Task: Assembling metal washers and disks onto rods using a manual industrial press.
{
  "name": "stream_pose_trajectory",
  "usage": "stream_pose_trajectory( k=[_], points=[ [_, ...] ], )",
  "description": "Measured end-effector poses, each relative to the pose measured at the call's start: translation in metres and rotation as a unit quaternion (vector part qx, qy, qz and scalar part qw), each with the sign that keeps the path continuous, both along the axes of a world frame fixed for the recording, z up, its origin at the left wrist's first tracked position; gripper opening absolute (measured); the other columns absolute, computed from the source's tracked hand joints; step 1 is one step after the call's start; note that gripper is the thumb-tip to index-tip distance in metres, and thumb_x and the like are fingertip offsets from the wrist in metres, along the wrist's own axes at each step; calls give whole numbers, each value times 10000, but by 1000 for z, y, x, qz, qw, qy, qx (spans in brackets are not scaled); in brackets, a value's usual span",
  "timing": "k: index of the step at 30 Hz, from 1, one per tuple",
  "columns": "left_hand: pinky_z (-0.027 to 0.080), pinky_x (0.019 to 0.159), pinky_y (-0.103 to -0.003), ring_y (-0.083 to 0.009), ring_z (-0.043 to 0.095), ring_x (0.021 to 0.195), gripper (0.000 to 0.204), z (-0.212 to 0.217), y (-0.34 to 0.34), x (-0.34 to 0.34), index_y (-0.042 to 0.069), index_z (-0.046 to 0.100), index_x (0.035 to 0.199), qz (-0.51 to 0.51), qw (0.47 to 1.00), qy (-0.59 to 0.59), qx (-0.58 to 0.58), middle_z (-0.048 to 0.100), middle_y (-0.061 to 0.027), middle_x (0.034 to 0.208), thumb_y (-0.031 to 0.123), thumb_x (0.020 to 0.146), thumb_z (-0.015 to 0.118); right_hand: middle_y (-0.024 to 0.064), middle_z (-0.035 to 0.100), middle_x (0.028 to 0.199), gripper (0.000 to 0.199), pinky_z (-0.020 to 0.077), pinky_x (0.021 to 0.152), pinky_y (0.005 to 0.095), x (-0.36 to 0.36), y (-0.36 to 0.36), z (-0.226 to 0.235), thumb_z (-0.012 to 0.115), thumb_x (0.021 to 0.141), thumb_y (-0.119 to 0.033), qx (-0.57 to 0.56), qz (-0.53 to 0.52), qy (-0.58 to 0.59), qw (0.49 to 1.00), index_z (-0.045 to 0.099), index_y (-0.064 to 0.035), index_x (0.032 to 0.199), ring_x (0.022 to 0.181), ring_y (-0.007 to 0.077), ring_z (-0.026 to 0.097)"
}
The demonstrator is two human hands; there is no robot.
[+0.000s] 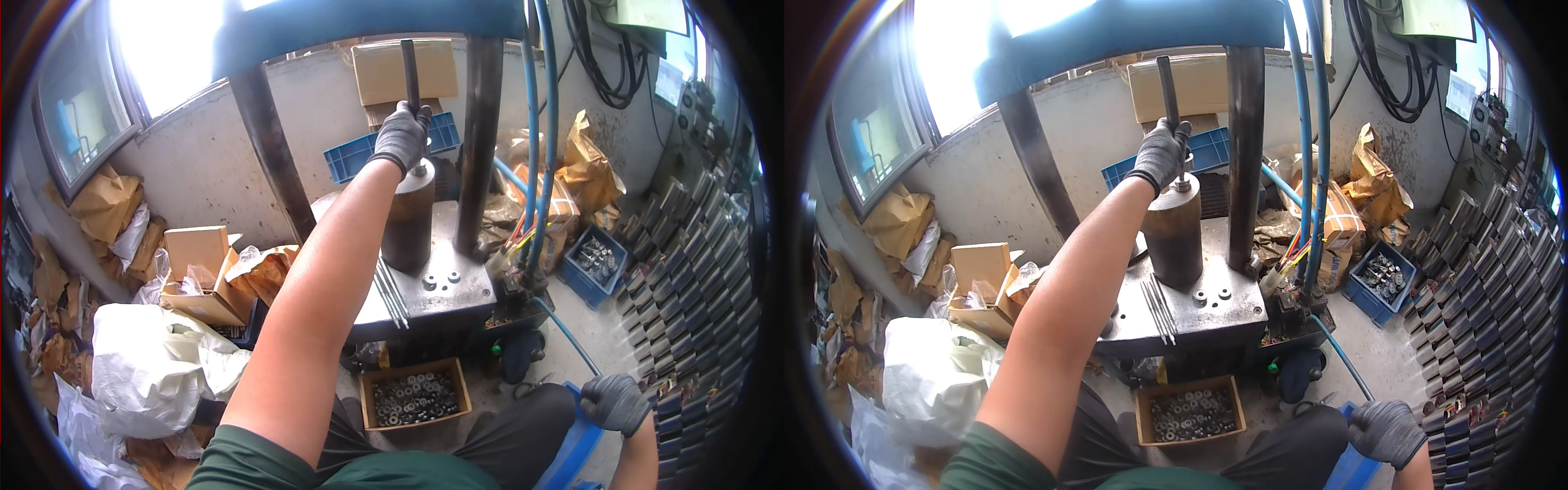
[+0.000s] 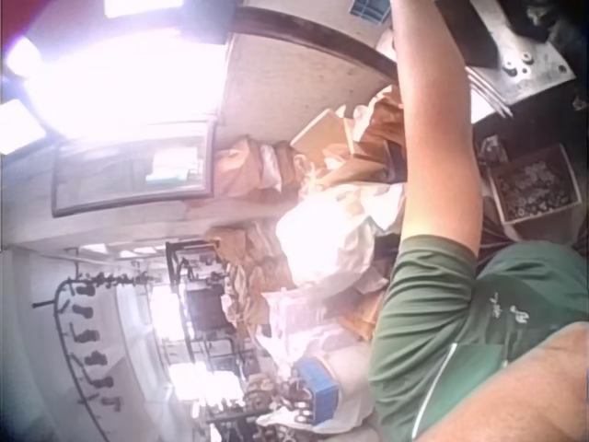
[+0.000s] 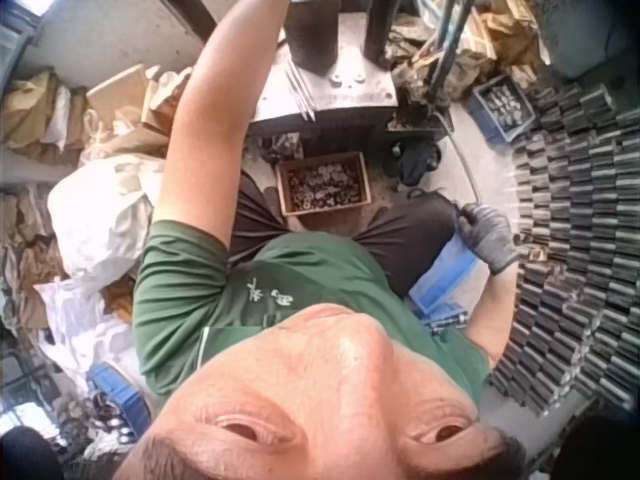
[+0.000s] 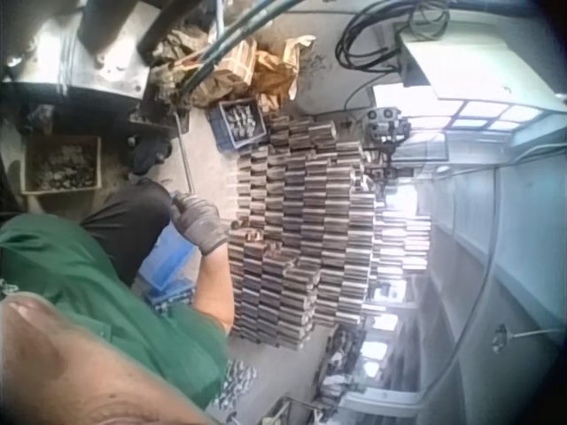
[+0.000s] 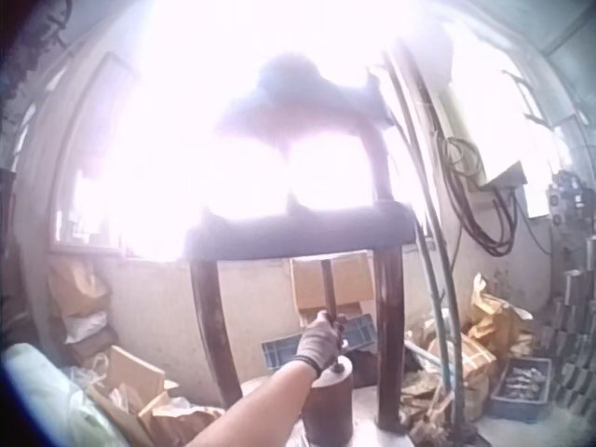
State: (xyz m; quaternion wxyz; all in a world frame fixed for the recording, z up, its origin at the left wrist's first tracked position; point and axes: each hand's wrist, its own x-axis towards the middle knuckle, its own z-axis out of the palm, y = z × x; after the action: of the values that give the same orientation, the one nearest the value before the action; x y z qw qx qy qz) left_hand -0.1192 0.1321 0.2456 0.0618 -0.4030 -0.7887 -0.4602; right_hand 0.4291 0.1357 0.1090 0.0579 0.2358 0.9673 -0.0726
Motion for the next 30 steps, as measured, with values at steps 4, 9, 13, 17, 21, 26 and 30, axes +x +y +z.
stream_pose_trajectory(
  k=[4,9,13,17,21,26,30],
  points=[
    [602,798,-444,-333,751,898,422,4,0,10,37,569,1292,-14,1000,-23,-4,742,-196,970,403,1089,517,162,696,750,324,571,742,496,7,-13,-8,662,869,-393,4,-39,-46,998,725,-86,786,791,374,713],
    [599,782,-442,-320,756,879,444,2,1,6,38,571,1285,-6,1000,8,-6,746,-186,945,431,1088,507,149,727,835,271,575,747,483,-7,-16,16,690,850,-361,3,-37,-56,998,748,-97,863,806,364,719],
    [572,794,-437,-280,741,862,447,0,3,9,29,583,1242,-14,1000,-3,-2,732,-140,887,442,1088,505,126,748,1005,316,587,771,452,-8,-5,23,737,791,-263,10,-18,68,997,767,-122,1073,853,349,728],
    [573,789,-432,-276,739,844,437,-1,4,7,36,589,1239,-2,1000,11,-4,729,-135,877,438,1089,505,122,747,1001,291,586,764,452,-7,-3,21,723,785,-243,27,-7,128,991,770,-118,1043,845,345,727],
    [575,750,-418,-260,736,802,433,-3,6,3,42,597,1228,-12,1000,-12,12,725,-123,847,442,1085,515,131,750,1034,290,588,783,450,-8,-6,27,712,784,-227,6,-8,19,1000,773,-112,1044,868,345,730],
    [575,738,-411,-251,733,790,433,-7,6,6,41,601,1219,-11,1000,-6,12,723,-115,827,444,1084,519,144,749,1055,313,587,825,449,-7,-8,30,717,796,-242,-17,-23,-76,997,774,-89,1063,898,351,732],
    [573,743,-411,-254,734,794,435,-8,3,5,40,603,1218,-12,1000,-13,20,725,-117,833,445,1084,519,185,707,1127,416,584,841,446,-36,12,47,747,828,-221,59,-56,160,984,701,-70,1212,939,391,713]
  ],
)
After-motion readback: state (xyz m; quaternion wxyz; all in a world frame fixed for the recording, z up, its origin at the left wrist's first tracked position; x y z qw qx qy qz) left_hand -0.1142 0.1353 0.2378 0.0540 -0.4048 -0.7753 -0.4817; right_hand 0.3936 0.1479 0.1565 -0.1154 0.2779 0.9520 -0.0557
